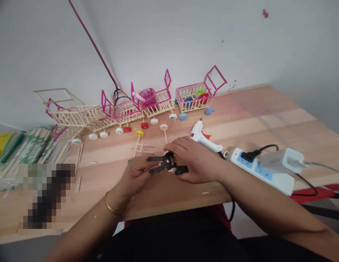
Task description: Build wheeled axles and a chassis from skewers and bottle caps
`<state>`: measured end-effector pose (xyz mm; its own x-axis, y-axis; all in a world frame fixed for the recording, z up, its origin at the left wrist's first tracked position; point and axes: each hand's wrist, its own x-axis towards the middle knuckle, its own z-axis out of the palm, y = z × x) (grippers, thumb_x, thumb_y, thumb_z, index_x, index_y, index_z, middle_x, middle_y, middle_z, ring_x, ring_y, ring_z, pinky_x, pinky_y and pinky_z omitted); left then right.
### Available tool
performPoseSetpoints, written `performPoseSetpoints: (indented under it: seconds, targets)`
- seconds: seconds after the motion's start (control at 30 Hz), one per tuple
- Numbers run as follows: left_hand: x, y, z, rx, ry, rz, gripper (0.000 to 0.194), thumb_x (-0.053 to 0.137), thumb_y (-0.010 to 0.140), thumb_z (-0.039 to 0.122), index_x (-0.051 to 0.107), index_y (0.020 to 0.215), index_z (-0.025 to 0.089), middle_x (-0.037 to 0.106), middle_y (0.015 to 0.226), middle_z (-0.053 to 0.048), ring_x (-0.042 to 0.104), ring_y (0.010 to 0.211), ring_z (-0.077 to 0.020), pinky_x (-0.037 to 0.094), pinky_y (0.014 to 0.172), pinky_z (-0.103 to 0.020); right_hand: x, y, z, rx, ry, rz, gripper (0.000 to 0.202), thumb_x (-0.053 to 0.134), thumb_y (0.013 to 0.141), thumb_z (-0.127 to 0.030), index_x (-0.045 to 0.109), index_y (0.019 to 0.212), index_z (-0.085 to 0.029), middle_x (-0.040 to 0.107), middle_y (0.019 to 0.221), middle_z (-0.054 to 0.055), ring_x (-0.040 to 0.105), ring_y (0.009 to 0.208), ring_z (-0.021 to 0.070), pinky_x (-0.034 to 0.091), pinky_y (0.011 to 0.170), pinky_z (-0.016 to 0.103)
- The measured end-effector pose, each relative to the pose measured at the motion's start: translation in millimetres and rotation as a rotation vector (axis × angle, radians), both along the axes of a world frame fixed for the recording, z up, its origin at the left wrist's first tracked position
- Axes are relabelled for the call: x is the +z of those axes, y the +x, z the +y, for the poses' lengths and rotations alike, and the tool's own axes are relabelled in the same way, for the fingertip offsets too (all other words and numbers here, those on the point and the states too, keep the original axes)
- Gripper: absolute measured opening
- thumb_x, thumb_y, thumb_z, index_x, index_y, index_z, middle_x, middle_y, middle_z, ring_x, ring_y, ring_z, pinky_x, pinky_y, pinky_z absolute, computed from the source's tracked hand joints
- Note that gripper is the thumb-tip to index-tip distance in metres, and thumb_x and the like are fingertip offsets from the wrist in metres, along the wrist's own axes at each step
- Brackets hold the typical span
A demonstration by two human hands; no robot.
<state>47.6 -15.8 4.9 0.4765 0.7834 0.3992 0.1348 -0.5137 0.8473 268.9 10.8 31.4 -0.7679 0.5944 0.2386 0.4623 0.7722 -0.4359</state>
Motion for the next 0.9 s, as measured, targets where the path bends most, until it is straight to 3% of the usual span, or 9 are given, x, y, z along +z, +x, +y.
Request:
performPoseSetpoints:
  seconds: [0.27,0.47,0.9]
  targets:
    - [6.5,-1,0,-0.037,-0.072,0.046,0.020,0.047,0.091,0.020,0.067,0.095,0.018,0.061,0.078,-0.003,0.055,0.072,-0.0109,0.043,0.066,-0.024,0.4,1,0,0.013,0.020,-0.003,0.064,0.060,0.064,-0.020,0.039,0.124,-0.017,0.056,0.109,0.013,0.051,0.098,0.0279,0.040,0.086,0.044]
    - [10.3,0,2,-0.039,-0.097,0.059,0.022,0.047,0.091,0.022,0.063,0.079,0.015,0.054,0.068,0.000,0.049,0.065,-0.0096,0.040,0.061,-0.022,1.0,0,0,0.017,0.016,0.011,0.063,0.061,0.063,-0.020,0.041,0.123,-0.016,0.056,0.108,0.013,0.051,0.097,0.0267,0.039,0.086,0.043]
    - [7.4,-1,1,-0.034,-0.133,0.029,0.022,0.050,0.090,0.023,0.062,0.074,0.015,0.054,0.066,0.000,0.050,0.064,-0.0089,0.040,0.059,-0.021,-5.1,1,-2,-0.015,0.002,-0.052,0.063,0.061,0.065,-0.023,0.041,0.124,-0.016,0.056,0.111,0.013,0.051,0.100,0.0284,0.042,0.084,0.044]
